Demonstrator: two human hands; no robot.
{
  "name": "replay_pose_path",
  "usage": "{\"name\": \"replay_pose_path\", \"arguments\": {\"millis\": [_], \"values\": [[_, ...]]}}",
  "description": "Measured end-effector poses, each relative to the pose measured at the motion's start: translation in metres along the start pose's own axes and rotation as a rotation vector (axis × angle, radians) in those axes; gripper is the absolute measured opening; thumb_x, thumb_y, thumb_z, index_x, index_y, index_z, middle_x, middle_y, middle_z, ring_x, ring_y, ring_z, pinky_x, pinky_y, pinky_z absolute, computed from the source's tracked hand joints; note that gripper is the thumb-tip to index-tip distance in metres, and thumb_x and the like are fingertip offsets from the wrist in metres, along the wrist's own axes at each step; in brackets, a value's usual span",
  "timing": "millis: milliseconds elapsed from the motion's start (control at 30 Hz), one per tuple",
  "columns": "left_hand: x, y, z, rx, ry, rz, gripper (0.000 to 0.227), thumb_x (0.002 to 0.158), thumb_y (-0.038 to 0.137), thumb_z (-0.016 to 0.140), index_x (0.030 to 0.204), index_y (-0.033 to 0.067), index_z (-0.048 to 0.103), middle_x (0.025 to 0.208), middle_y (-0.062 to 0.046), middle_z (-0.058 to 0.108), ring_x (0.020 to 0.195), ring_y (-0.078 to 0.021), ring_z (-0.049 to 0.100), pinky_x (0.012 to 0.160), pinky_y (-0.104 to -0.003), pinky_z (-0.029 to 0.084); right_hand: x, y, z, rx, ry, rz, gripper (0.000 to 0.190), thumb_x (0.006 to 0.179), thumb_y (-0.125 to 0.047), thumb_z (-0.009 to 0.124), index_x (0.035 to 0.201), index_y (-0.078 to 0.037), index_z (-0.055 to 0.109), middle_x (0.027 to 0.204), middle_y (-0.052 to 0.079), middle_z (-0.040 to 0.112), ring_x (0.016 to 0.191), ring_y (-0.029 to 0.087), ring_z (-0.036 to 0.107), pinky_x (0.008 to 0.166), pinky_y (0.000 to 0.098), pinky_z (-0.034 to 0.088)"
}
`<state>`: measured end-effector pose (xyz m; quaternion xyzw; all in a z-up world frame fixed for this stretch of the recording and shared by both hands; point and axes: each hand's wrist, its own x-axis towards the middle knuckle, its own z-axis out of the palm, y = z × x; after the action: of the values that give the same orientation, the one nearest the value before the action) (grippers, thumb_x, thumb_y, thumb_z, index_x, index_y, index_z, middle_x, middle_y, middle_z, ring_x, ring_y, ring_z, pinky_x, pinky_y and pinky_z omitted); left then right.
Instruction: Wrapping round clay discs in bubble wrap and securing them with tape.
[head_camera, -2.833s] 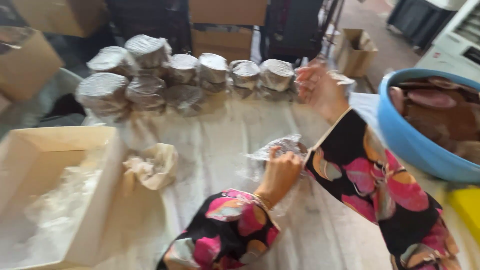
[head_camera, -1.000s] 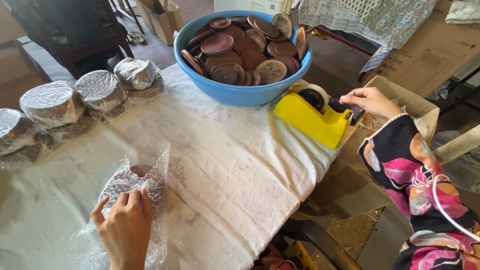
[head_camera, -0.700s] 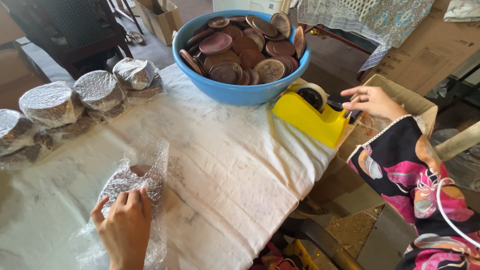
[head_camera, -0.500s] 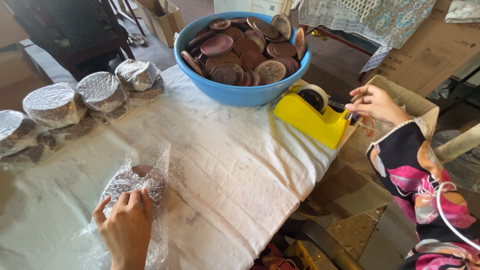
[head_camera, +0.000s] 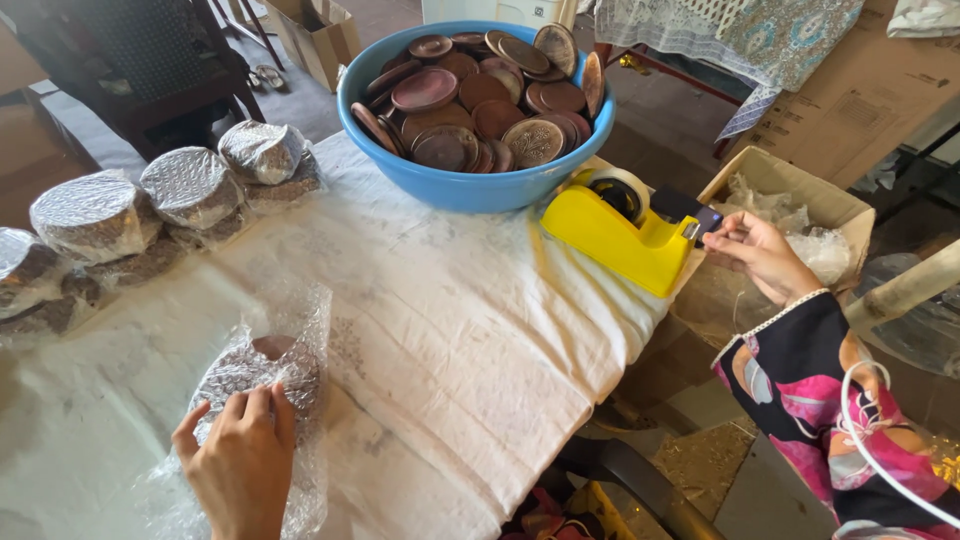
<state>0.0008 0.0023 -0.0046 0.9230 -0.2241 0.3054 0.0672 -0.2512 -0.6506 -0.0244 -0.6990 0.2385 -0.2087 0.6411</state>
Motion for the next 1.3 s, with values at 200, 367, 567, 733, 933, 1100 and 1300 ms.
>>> {"name": "replay_pose_path", "arguments": {"millis": [200, 367, 567, 733, 933, 1100, 1300], "values": [[-0.001, 0.0, -0.002, -0.001, -0.011, -0.01, 0.027, 0.109, 0.03, 0.061, 0.093, 0.0145, 0.076, 0.088, 0.002, 0.074, 0.072, -0.017, 0.068, 0.114, -0.037, 0.045, -0.008, 0.013, 0.019, 0.118, 0.031, -0.112, 0.02, 0.101, -0.001, 0.064, 0.105, -0.012, 0.047, 0.109, 0.003, 0.066, 0.106, 0.015, 0.068, 0.095, 0.0349, 0.057], [-0.002, -0.003, 0.0, -0.02, -0.007, -0.006, 0.026, 0.11, 0.029, 0.061, 0.095, 0.0144, 0.076, 0.087, 0.002, 0.073, 0.072, -0.018, 0.067, 0.114, -0.038, 0.044, -0.009, 0.011, 0.031, 0.154, 0.026, -0.211, 0.025, 0.1, 0.002, 0.063, 0.105, -0.014, 0.045, 0.109, 0.003, 0.066, 0.107, 0.016, 0.068, 0.098, 0.0401, 0.058], [0.01, 0.002, -0.02, -0.032, -0.077, -0.068, 0.029, 0.107, 0.032, 0.063, 0.086, 0.015, 0.075, 0.077, 0.001, 0.07, 0.065, -0.0204, 0.063, 0.119, -0.041, 0.034, -0.01, 0.049, -0.003, 0.266, 0.088, -0.171, 0.024, 0.097, 0.002, 0.062, 0.109, -0.014, 0.05, 0.109, 0.002, 0.066, 0.106, 0.017, 0.069, 0.098, 0.0441, 0.056], [0.01, -0.004, -0.014, -0.173, 0.008, -0.069, 0.024, 0.101, 0.033, 0.066, 0.086, 0.0162, 0.073, 0.082, 0.001, 0.071, 0.072, -0.0205, 0.066, 0.116, -0.043, 0.034, -0.015, 0.034, -0.006, 0.322, 0.016, -0.309, 0.025, 0.104, 0.006, 0.062, 0.098, -0.012, 0.046, 0.106, 0.008, 0.066, 0.105, 0.019, 0.067, 0.104, 0.0394, 0.052], [0.009, -0.013, -0.007, -0.319, 0.037, -0.126, 0.019, 0.096, 0.032, 0.068, 0.085, 0.0173, 0.073, 0.082, 0.001, 0.073, 0.071, -0.0198, 0.069, 0.113, -0.044, 0.034, -0.064, -0.077, 0.164, -0.613, -0.099, -0.577, 0.015, 0.092, -0.011, 0.069, 0.093, -0.012, 0.054, 0.092, 0.007, 0.07, 0.094, 0.023, 0.069, 0.107, 0.0453, 0.048], [0.014, -0.012, -0.006, -0.393, -0.006, -0.173, 0.017, 0.094, 0.031, 0.068, 0.084, 0.0178, 0.073, 0.084, 0.002, 0.074, 0.071, -0.0184, 0.071, 0.113, -0.044, 0.032, -0.123, -0.143, 0.259, -1.325, 0.241, -0.709, 0.011, 0.09, -0.014, 0.07, 0.099, -0.011, 0.065, 0.098, 0.006, 0.072, 0.094, 0.027, 0.071, 0.116, 0.0533, 0.047], [0.014, -0.016, -0.006, -0.501, 0.002, -0.234, 0.016, 0.09, 0.028, 0.073, 0.099, 0.0152, 0.072, 0.093, 0.001, 0.074, 0.081, -0.0169, 0.073, 0.111, -0.044, 0.032, -0.098, -0.152, 0.361, -0.747, -0.35, -0.706, 0.02, 0.089, -0.021, 0.069, 0.102, -0.009, 0.06, 0.089, 0.009, 0.07, 0.087, 0.028, 0.071, 0.078, 0.0374, 0.054]]}}
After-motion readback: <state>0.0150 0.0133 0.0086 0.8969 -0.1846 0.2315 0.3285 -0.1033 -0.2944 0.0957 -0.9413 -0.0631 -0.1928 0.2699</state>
